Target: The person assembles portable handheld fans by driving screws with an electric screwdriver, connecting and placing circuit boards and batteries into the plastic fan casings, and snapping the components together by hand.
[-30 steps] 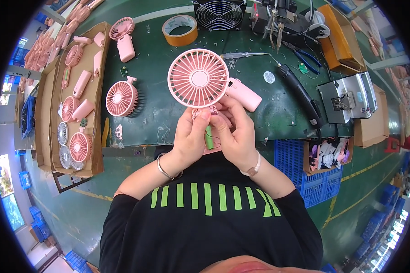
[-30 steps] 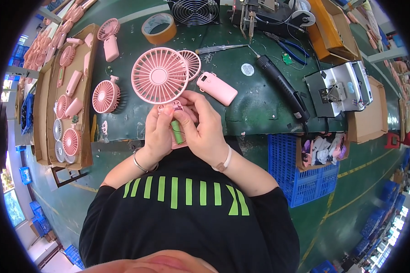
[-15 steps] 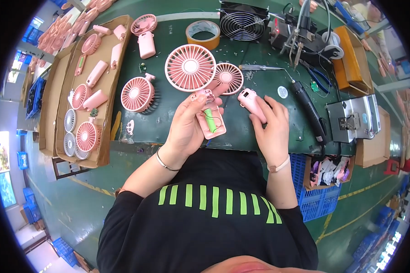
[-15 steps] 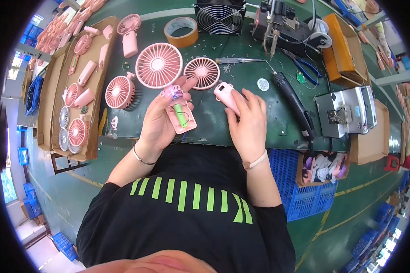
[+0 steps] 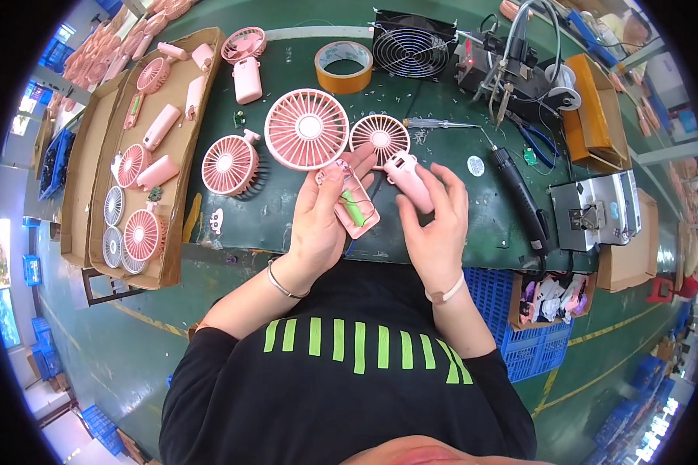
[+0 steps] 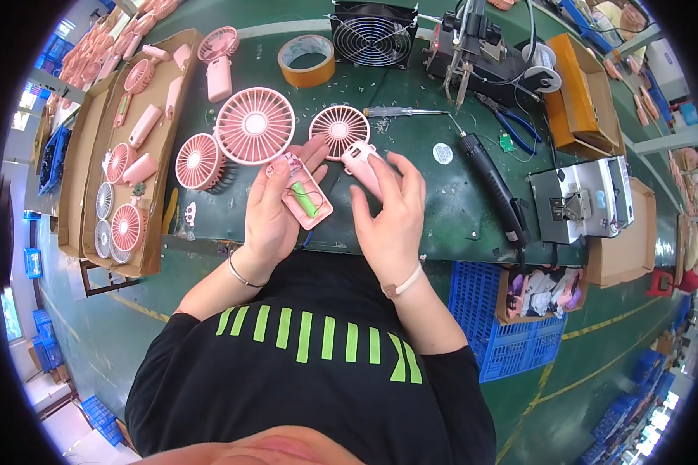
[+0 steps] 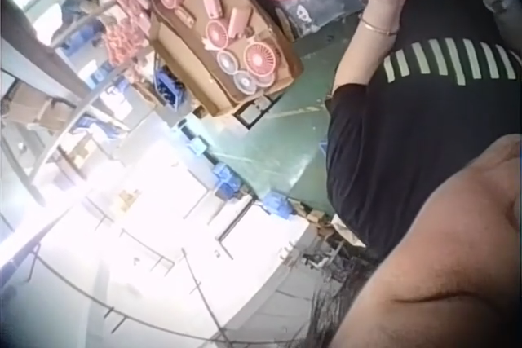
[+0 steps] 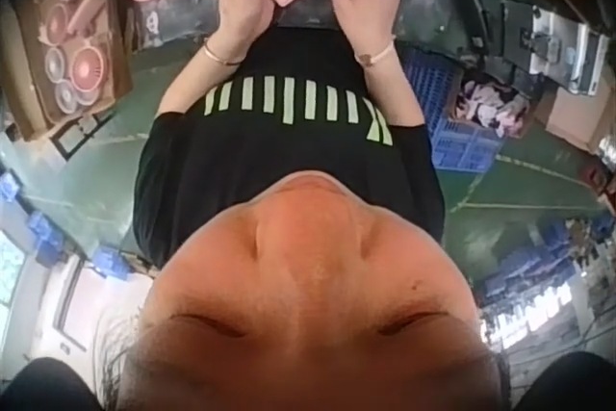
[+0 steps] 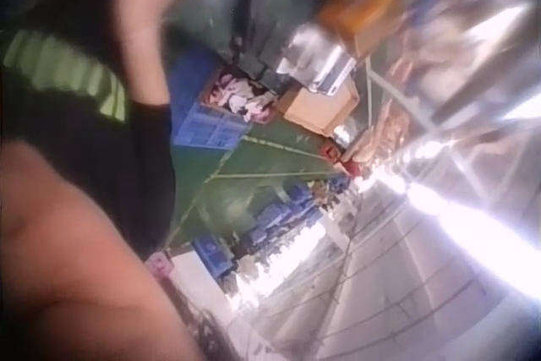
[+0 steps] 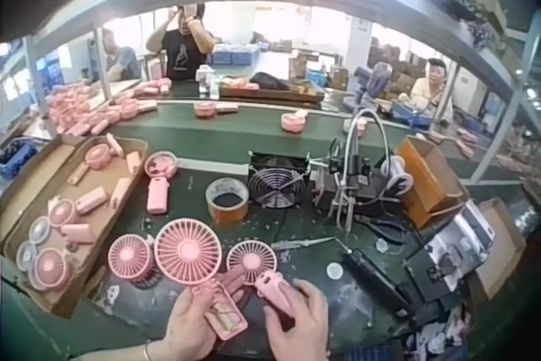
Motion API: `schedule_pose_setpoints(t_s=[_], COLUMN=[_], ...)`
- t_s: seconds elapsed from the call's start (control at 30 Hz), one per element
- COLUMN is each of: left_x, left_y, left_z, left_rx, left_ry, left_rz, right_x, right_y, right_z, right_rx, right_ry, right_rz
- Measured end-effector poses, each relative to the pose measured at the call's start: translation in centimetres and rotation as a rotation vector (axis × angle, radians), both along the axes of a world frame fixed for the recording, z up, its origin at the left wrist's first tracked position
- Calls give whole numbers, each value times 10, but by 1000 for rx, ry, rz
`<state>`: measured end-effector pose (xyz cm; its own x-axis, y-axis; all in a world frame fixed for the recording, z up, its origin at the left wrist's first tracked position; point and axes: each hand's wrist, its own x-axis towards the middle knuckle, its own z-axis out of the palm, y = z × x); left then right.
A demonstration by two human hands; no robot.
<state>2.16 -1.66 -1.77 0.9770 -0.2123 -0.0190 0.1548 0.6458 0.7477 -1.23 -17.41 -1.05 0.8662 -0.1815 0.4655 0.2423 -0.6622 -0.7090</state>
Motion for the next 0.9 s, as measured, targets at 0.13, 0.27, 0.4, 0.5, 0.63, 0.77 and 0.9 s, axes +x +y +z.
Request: schedule_pose_setpoints(t_s=[0.13, 0.27, 0.4, 0.5, 0.63, 0.77, 0.9], left_x=[-9, -9, -10, -9, -10, -12, -13], left_y=[-6, -9, -6, -5, -1, 6, 11], left_z=[-1, 1, -1, 1, 10, 2, 3], left_rx=[43, 136, 217, 235, 281, 613, 303], left_ry=[-49, -137, -155, -195, -250, -381, 96], left_rz=[-13, -37, -69, -76, -137, -143, -249], right_x=[-1, 1, 1, 1, 2, 5, 11], right_y=[15, 23, 23, 22, 21, 17, 4], right_z=[6, 3, 2, 3, 10, 27, 27], right_rx=[318, 256, 306, 246, 126, -86, -80], right_ry=[27, -30, -23, -52, -92, -82, -66], right_rz=[183, 245, 244, 245, 241, 275, 363])
